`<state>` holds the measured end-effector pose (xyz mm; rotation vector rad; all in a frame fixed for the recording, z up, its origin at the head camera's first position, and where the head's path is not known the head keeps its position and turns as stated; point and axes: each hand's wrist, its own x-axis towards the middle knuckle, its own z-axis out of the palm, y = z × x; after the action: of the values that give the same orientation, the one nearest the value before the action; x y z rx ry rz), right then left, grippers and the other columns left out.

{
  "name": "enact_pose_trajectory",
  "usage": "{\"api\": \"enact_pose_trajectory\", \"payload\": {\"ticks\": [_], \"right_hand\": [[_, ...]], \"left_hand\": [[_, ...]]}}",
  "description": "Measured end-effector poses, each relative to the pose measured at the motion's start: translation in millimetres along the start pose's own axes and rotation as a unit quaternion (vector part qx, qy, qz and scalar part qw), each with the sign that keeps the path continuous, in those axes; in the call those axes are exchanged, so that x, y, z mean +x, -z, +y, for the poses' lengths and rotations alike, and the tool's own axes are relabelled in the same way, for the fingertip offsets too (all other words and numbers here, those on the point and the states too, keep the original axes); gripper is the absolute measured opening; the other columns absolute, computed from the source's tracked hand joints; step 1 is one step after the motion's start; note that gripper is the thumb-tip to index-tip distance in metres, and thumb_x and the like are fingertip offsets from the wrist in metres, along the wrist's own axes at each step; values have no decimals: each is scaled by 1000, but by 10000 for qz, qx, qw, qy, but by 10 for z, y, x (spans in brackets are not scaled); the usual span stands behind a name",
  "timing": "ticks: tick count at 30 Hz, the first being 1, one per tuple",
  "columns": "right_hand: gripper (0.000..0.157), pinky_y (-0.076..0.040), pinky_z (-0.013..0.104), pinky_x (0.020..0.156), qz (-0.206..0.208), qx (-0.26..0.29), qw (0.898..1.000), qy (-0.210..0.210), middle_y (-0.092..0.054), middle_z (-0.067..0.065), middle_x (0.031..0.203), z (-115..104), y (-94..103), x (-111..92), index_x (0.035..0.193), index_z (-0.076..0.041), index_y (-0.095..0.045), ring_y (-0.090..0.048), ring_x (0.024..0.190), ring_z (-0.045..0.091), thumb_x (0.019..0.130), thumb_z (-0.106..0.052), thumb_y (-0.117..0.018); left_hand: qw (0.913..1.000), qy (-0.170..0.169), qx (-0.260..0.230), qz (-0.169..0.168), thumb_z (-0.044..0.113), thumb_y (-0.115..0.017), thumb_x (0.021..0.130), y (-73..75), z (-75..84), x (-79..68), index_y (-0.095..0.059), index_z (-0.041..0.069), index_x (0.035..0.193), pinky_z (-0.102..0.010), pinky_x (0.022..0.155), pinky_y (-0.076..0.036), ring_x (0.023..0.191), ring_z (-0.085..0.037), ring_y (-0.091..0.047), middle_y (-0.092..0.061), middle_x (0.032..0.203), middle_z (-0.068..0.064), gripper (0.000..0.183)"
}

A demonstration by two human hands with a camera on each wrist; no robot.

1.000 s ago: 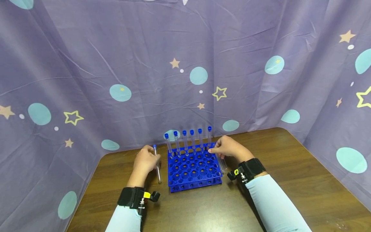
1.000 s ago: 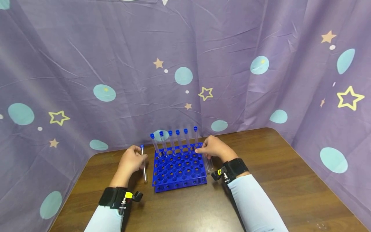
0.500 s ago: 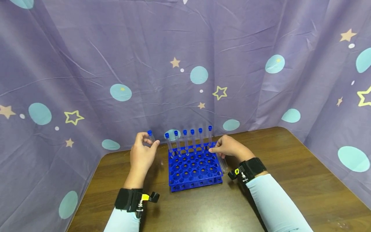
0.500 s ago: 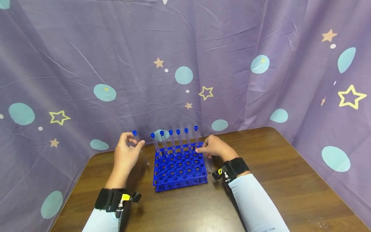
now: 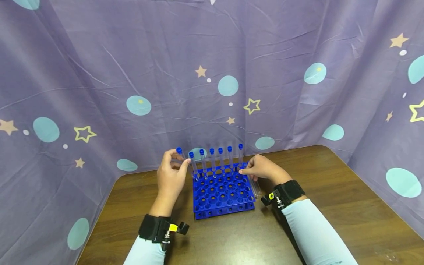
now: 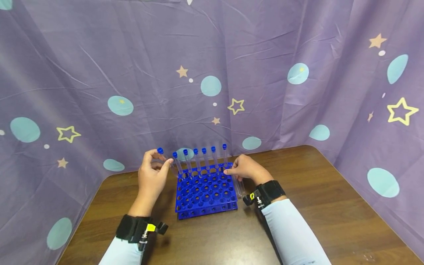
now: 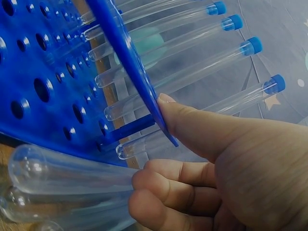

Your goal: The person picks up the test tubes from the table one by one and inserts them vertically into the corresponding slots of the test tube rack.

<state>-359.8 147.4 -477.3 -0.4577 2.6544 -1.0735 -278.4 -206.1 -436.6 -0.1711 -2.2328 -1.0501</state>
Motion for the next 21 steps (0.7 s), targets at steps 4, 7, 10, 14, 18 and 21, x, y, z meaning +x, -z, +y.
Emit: {"api": "enact_pose_trajectory", "payload": {"ticks": [4,7,10,14,18,21], "right_hand": [[43,-62,34,67,-14,-39,10000,6,-74,1,66,-2,1,2,74,-14,-77,-75,62,19,102,-45,-86],[43,-62,35,68,-10,-55,10000,21,-74,2,66,-5,0,6,74,-14,-77,-75,63,20,102,-44,-86],[43,-62,34,68,1,-22,10000,12,-74,4,67,-1,0,7,74,-13,-77,-75,62,21,102,-44,-86],[42,-62,34,67,1,31,10000,4,-74,4,67,10,3,7,74,-13,-78,-75,63,21,102,-43,-87],[42,-62,34,67,-26,29,10000,21,-75,4,67,15,4,8,75,-13,-78,-77,64,23,102,-44,-87],[42,-62,34,67,-18,9,10000,34,-75,4,67,19,7,10,75,-13,-78,-77,64,23,102,-45,-87]], "left_hand": [[9996,-244,-8,-104,20,-87,103,-58,-14,-29,-57,5,141,-52,83,-67,93,-33,-82,-74,117,-13,51],[9990,-418,-19,-146,18,-88,102,-107,-45,-37,-59,4,139,-53,82,-67,91,-33,-82,-75,114,-13,50],[9985,-506,46,-195,18,-89,101,-146,-74,-46,-62,4,136,-53,80,-67,90,-32,-83,-75,111,-12,47],[9980,-484,162,-366,18,-90,100,-183,-118,-71,-63,7,133,-51,80,-66,90,-30,-82,-74,111,-10,44],[9971,-351,287,-619,19,-89,101,-201,-149,-99,-62,9,127,-48,81,-65,91,-29,-80,-73,111,-9,38],[9963,-206,311,-774,19,-89,101,-205,-153,-110,-62,11,122,-48,81,-65,91,-29,-80,-73,112,-8,35]]}}
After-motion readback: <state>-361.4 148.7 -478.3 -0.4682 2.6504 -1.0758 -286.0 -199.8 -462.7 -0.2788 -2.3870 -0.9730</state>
